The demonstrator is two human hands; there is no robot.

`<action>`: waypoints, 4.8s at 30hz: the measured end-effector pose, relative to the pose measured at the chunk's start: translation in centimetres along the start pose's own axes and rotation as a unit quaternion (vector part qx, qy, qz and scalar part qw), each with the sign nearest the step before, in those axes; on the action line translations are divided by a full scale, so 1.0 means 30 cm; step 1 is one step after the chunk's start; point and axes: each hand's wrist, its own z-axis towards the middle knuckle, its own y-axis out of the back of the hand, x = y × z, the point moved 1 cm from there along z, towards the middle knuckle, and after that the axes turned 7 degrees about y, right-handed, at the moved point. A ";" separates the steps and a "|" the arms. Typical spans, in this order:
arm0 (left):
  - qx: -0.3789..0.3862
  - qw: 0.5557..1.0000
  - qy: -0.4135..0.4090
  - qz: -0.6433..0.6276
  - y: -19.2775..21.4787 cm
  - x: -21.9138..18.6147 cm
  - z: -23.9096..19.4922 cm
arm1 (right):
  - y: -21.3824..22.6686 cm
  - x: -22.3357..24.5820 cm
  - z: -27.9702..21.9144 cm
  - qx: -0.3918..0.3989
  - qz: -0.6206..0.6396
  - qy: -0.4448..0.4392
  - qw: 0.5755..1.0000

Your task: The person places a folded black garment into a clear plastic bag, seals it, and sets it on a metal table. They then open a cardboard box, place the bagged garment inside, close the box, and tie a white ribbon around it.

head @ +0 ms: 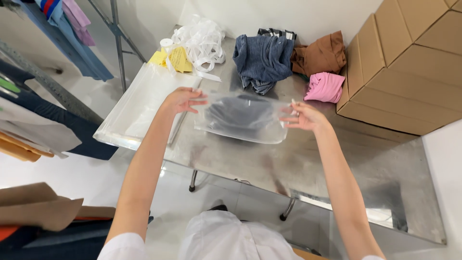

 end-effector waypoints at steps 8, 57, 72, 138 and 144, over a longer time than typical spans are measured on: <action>-0.054 0.982 -0.180 0.011 -0.076 -0.141 0.101 | 0.004 0.084 0.175 -0.052 0.062 0.169 0.982; -0.449 0.728 -0.391 0.340 -0.153 0.464 0.051 | -0.215 -0.360 -0.176 -0.238 -0.457 0.370 0.773; -0.467 0.675 -0.210 0.532 -0.446 0.516 0.035 | -0.520 -0.497 0.008 -0.270 -0.677 0.324 0.603; -0.367 0.754 -0.089 0.537 -0.437 0.647 0.048 | -0.533 -0.628 -0.014 -0.286 -0.648 0.356 0.610; -0.362 0.751 -0.084 0.545 -0.436 0.649 0.046 | -0.536 -0.627 -0.019 -0.276 -0.655 0.338 0.616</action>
